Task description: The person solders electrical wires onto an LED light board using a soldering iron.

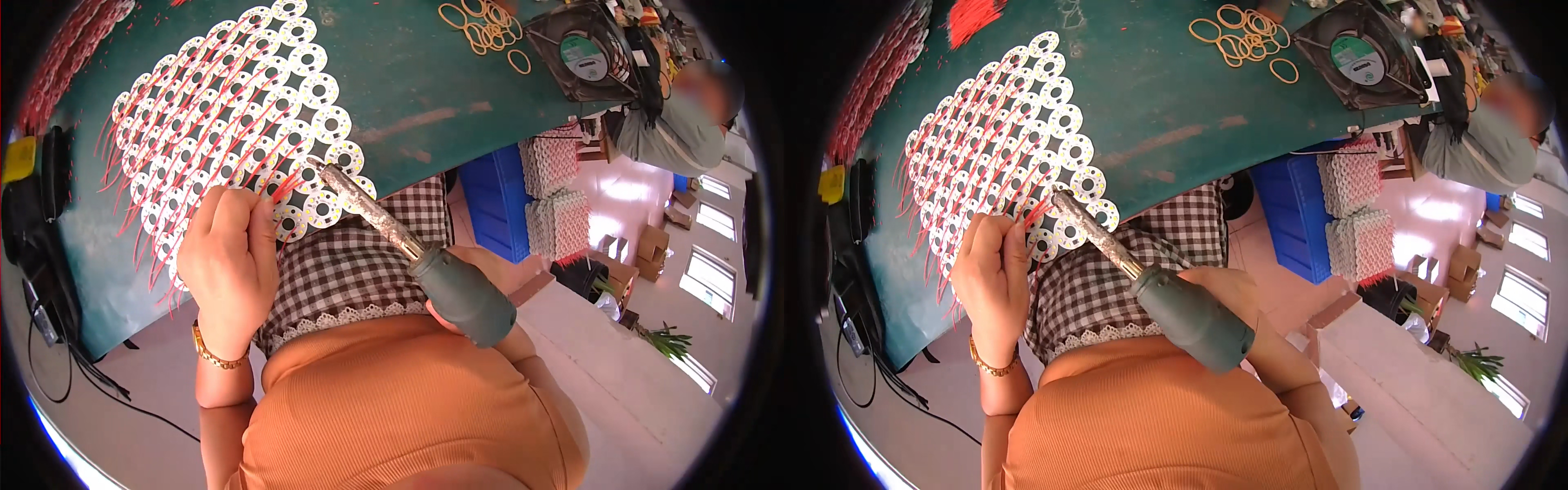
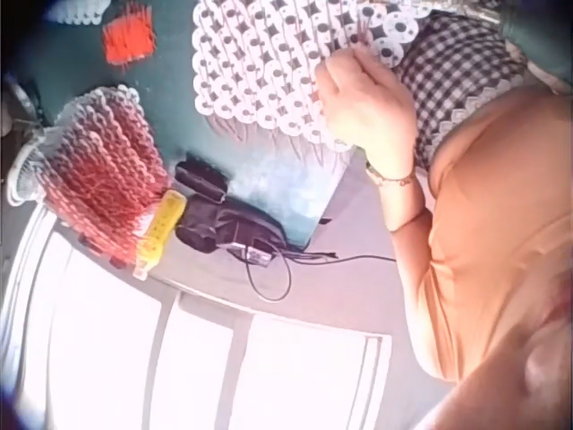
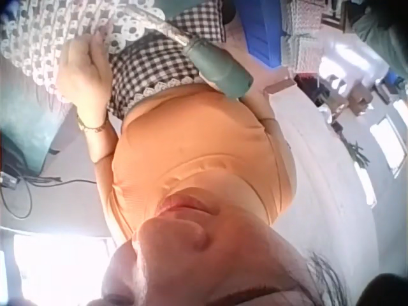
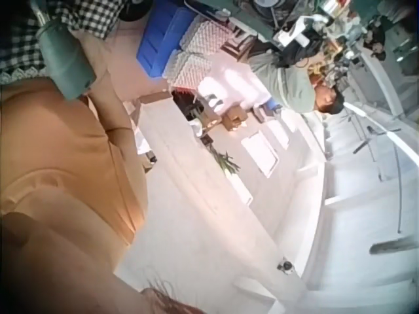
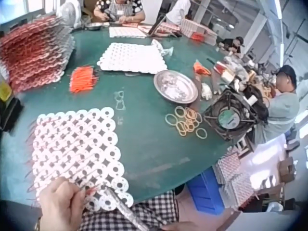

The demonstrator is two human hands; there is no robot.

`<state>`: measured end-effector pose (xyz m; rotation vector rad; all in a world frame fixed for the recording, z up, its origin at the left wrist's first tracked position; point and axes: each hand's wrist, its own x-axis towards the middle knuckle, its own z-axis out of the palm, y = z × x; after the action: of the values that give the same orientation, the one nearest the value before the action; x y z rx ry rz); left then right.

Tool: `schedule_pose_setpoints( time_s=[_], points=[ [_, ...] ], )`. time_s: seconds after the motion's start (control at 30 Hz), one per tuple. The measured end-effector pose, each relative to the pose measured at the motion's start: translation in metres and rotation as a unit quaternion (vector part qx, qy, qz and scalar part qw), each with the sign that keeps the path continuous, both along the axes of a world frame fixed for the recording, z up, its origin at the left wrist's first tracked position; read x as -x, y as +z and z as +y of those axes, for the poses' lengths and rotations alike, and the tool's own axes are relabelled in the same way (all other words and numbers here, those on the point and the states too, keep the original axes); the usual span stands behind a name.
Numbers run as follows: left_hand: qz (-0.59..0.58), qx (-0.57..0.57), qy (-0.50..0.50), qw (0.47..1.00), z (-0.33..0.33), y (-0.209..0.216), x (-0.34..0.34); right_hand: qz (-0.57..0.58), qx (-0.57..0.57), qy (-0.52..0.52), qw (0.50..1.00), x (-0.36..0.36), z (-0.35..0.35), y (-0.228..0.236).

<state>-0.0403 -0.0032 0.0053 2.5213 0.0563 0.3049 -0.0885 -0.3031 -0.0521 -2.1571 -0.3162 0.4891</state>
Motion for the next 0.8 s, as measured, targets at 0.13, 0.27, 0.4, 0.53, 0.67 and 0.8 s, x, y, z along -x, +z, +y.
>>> schedule_pose_setpoints(
  time_s=[0.13,0.27,0.4,0.53,0.67,0.8],
  points=[
    [0.006,0.002,-0.004,1.0,0.002,0.001,0.0,0.112,-0.013,-0.047,0.992,0.018,-0.005,-0.021],
    [0.008,0.006,-0.011,1.0,0.003,0.002,0.0,0.234,0.033,-0.13,0.963,0.011,0.004,-0.003],
    [0.002,-0.009,-0.009,1.0,0.003,-0.002,0.001,0.206,0.076,-0.045,0.975,-0.035,0.038,0.055],
    [-0.004,-0.015,-0.005,1.0,0.002,-0.001,-0.001,0.084,-0.008,-0.085,0.993,-0.025,0.031,0.045],
    [-0.009,-0.036,-0.004,0.999,0.001,0.0,-0.001,0.021,0.03,-0.076,0.996,-0.026,0.034,0.047],
    [0.002,-0.053,-0.013,0.999,0.001,-0.001,-0.002,0.252,0.015,-0.265,0.93,-0.03,0.049,0.058]
  ],
)
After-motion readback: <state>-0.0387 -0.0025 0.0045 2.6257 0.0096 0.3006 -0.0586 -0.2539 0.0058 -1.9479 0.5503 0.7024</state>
